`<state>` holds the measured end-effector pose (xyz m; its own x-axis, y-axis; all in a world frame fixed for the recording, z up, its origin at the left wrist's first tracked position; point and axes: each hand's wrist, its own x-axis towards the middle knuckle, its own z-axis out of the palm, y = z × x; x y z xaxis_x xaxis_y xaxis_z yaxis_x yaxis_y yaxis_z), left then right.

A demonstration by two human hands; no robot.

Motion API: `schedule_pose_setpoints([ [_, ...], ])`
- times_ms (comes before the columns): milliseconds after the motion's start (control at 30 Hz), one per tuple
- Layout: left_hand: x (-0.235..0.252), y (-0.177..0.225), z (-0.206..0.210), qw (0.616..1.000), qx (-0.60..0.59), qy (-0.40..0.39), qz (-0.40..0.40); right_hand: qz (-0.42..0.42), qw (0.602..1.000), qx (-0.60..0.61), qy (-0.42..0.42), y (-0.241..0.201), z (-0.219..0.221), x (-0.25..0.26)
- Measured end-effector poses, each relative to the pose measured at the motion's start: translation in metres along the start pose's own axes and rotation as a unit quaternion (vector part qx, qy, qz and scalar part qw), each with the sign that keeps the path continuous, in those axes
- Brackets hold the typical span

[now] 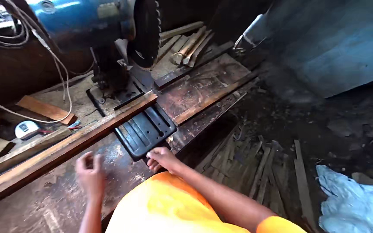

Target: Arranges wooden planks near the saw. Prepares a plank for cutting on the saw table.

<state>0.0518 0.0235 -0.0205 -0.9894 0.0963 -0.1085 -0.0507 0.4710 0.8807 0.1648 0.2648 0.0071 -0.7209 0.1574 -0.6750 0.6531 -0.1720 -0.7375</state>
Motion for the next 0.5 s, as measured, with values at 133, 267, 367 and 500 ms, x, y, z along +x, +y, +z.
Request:
schedule_pose_setpoints([
  [133,0.005,0.053,0.128,0.957,0.038,-0.237,0.164,0.042,0.999,-0.011,0.018,0.003,-0.066,-0.020],
  [267,0.009,0.107,0.230,0.915,0.117,-0.288,0.257,0.005,0.997,0.036,0.068,-0.006,-0.124,-0.031],
  [367,0.017,0.122,0.284,0.898,0.167,-0.289,0.285,-0.014,0.986,0.104,0.127,-0.001,-0.162,-0.043],
  [500,0.032,0.118,0.307,0.902,0.103,-0.294,0.298,-0.018,0.960,0.174,0.219,0.012,-0.202,-0.058],
])
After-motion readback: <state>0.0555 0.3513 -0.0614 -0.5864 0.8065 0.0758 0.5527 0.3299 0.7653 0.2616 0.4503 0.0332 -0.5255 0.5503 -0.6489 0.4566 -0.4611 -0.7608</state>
